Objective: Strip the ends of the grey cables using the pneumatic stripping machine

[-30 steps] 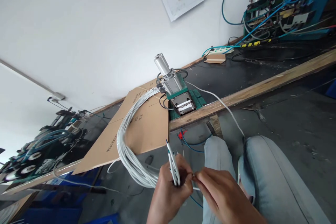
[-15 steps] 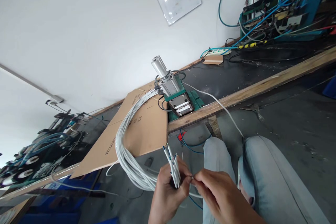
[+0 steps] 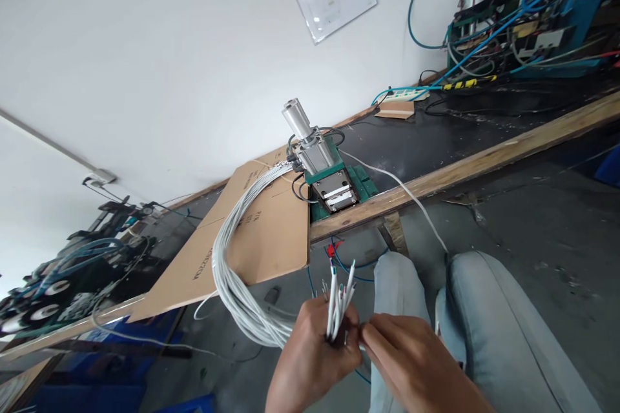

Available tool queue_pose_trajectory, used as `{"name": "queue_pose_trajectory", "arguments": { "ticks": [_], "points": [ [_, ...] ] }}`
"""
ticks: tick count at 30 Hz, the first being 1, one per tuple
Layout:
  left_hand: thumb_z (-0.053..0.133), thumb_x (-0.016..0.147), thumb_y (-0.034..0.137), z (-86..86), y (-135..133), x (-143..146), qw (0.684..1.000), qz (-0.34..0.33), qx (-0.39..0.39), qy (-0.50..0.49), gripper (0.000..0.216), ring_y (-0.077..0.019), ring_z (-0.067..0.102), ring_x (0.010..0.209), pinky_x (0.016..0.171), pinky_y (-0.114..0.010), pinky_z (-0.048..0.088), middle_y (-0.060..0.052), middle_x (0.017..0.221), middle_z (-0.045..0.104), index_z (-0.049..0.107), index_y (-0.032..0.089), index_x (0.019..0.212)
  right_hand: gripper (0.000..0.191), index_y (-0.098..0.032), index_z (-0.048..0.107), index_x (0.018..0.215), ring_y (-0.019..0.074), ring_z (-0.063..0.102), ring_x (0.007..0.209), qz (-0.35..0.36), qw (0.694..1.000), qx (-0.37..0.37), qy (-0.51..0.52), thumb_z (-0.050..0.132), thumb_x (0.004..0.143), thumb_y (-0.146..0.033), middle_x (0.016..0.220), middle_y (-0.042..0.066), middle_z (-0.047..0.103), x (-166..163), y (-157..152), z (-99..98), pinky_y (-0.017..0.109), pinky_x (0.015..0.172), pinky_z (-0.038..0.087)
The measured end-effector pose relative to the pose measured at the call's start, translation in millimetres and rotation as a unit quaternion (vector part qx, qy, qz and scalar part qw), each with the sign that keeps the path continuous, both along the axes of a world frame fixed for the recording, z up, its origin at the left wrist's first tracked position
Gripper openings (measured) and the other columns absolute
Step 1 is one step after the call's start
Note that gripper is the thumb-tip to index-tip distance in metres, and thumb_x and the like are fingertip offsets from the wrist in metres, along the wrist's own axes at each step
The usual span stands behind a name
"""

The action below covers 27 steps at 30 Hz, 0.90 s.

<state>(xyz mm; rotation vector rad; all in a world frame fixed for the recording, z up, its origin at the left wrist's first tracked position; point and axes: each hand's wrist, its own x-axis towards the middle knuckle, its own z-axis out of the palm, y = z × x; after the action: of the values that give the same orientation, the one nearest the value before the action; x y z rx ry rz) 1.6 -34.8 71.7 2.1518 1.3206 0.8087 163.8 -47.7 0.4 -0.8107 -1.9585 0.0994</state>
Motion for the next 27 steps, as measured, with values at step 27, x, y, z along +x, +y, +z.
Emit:
{"name": "queue_pose_trajectory", "arguments": {
  "ticks": [27],
  "points": [
    [0.063,0.100,0.042,-49.2,-19,-6,0.897,0.088,-0.155,-0.405,0.030,-0.0069,0.042,0.051,0.050,-0.018,0.040,0.008,0.062,0.043,0.058,0.018,0.082,0.045,-0.021,0.054,0.072,0.0083,0.049,0.043,0.212,0.802,-0.430,0.355,0.051,0.103,-0.052,0.054,-0.006,0.049,-44,0,-16.5,0.018,0.043,0.037]
  ]
}}
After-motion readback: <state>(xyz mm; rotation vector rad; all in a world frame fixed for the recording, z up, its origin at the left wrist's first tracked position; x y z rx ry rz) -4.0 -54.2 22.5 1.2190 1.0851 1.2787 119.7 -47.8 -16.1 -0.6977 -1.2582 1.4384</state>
